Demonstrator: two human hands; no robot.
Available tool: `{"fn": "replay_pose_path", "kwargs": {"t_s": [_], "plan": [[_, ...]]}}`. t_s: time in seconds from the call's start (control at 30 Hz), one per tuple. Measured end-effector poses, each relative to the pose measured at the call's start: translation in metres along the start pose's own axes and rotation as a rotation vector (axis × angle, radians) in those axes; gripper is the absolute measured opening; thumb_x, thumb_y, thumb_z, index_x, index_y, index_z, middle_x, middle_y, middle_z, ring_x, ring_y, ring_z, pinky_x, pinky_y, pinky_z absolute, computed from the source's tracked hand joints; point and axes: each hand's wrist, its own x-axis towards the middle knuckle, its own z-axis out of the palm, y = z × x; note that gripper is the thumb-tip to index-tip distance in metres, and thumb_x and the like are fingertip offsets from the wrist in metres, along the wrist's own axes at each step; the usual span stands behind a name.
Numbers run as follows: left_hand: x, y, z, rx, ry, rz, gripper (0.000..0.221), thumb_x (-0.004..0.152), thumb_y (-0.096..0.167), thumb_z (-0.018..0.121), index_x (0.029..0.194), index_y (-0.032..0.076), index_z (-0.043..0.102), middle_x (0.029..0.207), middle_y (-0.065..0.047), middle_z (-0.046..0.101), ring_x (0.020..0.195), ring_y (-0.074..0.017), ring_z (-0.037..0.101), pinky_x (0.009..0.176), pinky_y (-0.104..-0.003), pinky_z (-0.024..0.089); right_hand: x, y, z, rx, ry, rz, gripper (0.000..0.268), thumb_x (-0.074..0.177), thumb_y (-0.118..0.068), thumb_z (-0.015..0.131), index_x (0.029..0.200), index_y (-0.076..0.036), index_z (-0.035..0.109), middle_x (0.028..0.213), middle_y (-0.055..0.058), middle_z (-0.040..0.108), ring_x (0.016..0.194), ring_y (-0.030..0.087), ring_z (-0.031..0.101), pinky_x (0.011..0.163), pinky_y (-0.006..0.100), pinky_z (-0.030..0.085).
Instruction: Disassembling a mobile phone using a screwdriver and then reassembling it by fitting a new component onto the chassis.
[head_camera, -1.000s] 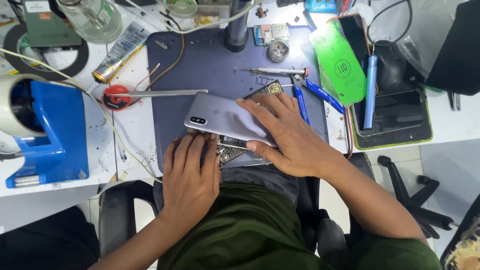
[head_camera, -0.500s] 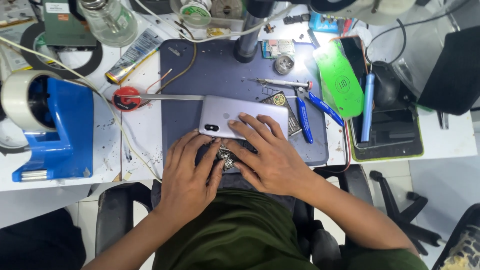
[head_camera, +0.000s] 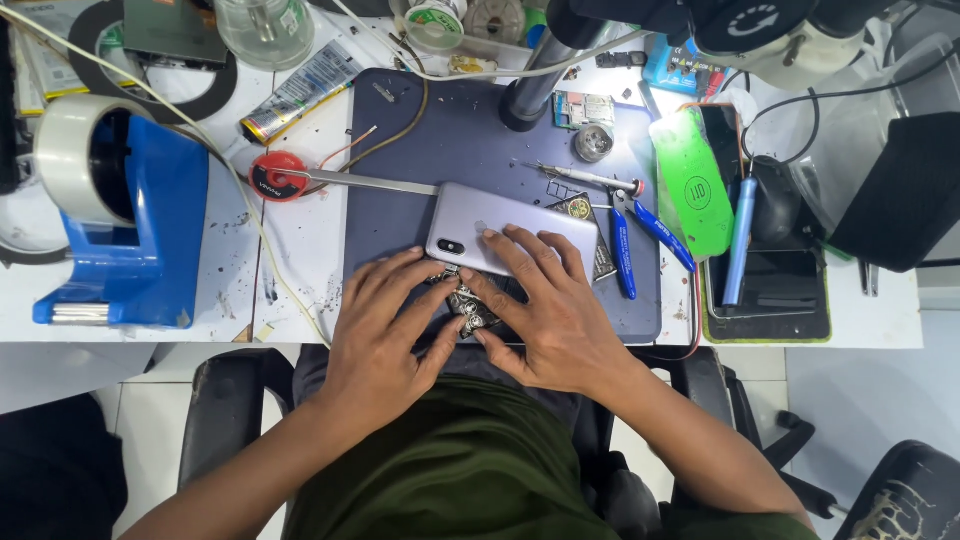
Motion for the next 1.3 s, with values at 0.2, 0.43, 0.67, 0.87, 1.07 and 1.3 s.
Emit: {"fn": "replay_pose_path", "kwargs": {"t_s": [0.2,0.43,0.67,0.87,1.07,1.3], "plan": [[0.002,-0.004,-0.002,-0.075,0.028,-0.025,0.031,0.096,0.019,0.073,0.118,-0.001,0.066,0.122,-0.014,0.067,0.120,-0.0338,0.064,0.105,-0.050,0.050,0.003,0.003,-0.002,-0.055,-0.025,-0.048,0.053,0.107,-0.047,0.043,0.144,-0.011,0.056,0.150,0.026,0.047,0.132,0.048,0.055,0.103,0.060,0.045],[0.002,-0.006,-0.002,-0.087,0.056,-0.010,0.031,0.095,0.019,0.076,0.116,-0.002,0.067,0.119,-0.014,0.068,0.119,-0.0343,0.065,0.104,-0.049,0.051,0.007,0.015,-0.007,-0.141,-0.072,-0.142,0.057,0.108,-0.050,0.041,0.152,-0.014,0.045,0.153,0.025,0.045,0.131,0.046,0.058,0.103,0.056,0.049],[0.005,-0.004,-0.001,-0.098,0.051,-0.029,0.034,0.088,0.017,0.080,0.114,-0.003,0.070,0.115,-0.018,0.069,0.116,-0.0394,0.066,0.101,-0.054,0.052,0.017,0.028,-0.007,-0.187,-0.070,-0.305,0.051,0.106,-0.047,0.042,0.136,-0.011,0.063,0.149,0.024,0.049,0.117,0.042,0.063,0.096,0.054,0.054],[0.008,-0.003,0.002,-0.108,0.083,-0.040,0.036,0.080,0.013,0.087,0.109,-0.003,0.073,0.111,-0.020,0.071,0.113,-0.0445,0.068,0.097,-0.057,0.053,0.022,0.033,-0.012,-0.240,-0.014,-0.374,0.049,0.105,-0.040,0.042,0.132,-0.009,0.067,0.146,0.024,0.054,0.113,0.044,0.065,0.095,0.055,0.053],[0.007,-0.002,0.002,-0.091,0.078,-0.064,0.035,0.081,0.014,0.086,0.109,-0.001,0.072,0.113,-0.020,0.070,0.112,-0.0438,0.068,0.096,-0.056,0.053,0.035,0.034,-0.021,-0.333,-0.024,-0.534,0.045,0.103,-0.034,0.045,0.120,-0.003,0.073,0.149,0.022,0.053,0.123,0.043,0.062,0.101,0.057,0.050],[-0.001,-0.008,0.008,-0.060,0.095,-0.019,0.035,0.082,0.015,0.086,0.109,-0.001,0.071,0.121,-0.021,0.068,0.112,-0.0423,0.068,0.095,-0.056,0.055,0.040,0.031,-0.017,-0.377,-0.035,-0.665,0.037,0.098,-0.029,0.055,0.106,-0.005,0.081,0.161,0.016,0.046,0.143,0.038,0.048,0.113,0.058,0.043]]}}
